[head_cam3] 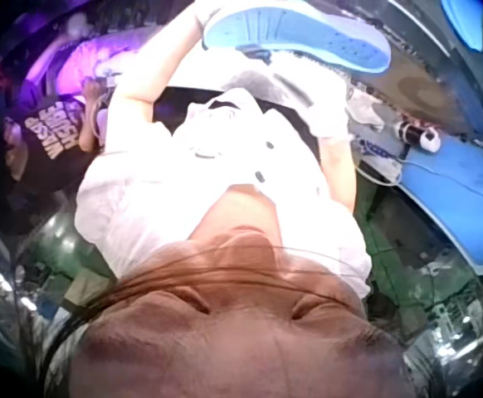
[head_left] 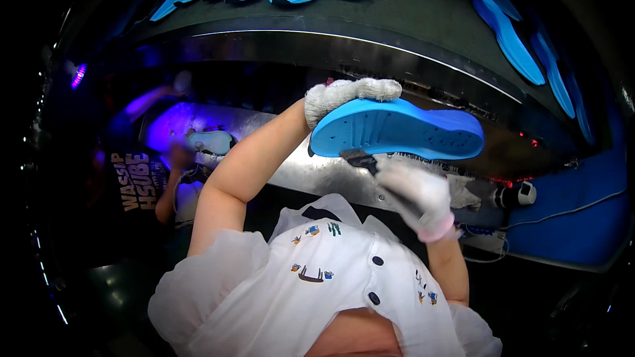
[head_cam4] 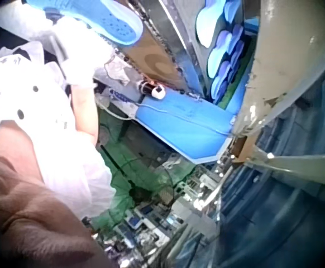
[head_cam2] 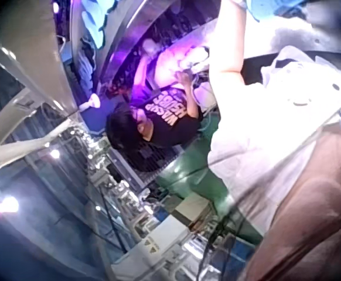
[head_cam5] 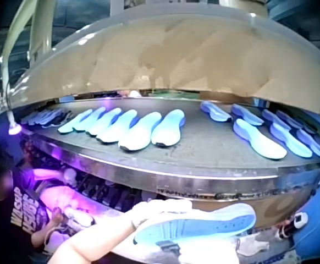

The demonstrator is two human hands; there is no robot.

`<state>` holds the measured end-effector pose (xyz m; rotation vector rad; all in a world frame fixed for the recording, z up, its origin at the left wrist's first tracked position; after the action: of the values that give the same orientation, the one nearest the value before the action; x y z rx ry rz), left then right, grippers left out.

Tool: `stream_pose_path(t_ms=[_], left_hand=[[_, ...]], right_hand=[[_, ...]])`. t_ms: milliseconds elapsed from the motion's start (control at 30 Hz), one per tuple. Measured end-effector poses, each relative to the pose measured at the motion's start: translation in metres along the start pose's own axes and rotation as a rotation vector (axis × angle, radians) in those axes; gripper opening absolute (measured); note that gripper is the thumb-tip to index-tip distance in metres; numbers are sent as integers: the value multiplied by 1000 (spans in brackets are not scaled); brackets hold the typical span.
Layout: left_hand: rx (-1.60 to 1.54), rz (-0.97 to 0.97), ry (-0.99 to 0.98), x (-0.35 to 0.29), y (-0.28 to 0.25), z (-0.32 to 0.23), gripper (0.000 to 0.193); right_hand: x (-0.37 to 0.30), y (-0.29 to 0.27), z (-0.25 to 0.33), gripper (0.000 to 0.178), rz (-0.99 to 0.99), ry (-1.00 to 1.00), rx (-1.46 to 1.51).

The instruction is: The person applies glue to blue shoe soles using a brush and then places the soles onto a moving conveyor belt.

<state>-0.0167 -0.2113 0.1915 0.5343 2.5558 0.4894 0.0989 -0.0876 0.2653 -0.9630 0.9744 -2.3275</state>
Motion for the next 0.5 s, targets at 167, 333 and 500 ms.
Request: stream_pose_path(t_ms=[167, 333, 500], left_hand=[[52, 141, -72, 7, 2, 6, 63], [208, 119, 282, -3, 0, -25, 61], [20, -1, 89, -9, -4, -21, 53]], right_hand=[[-6, -20, -3, 26, -241, -50, 66], [-5, -11, 20, 25, 21, -69, -281], [-7, -34, -10, 25, -183, -44, -141]])
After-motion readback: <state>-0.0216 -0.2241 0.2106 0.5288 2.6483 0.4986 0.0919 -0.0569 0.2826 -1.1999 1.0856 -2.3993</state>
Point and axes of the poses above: each hand's wrist, its own x-axis towards the middle knuckle, its own y-axis out of the palm, z = x × y, the point moved 9 cm from there along x, towards the middle knuckle, and after that the axes turned 1 degree about z, right-handed, at the moved point
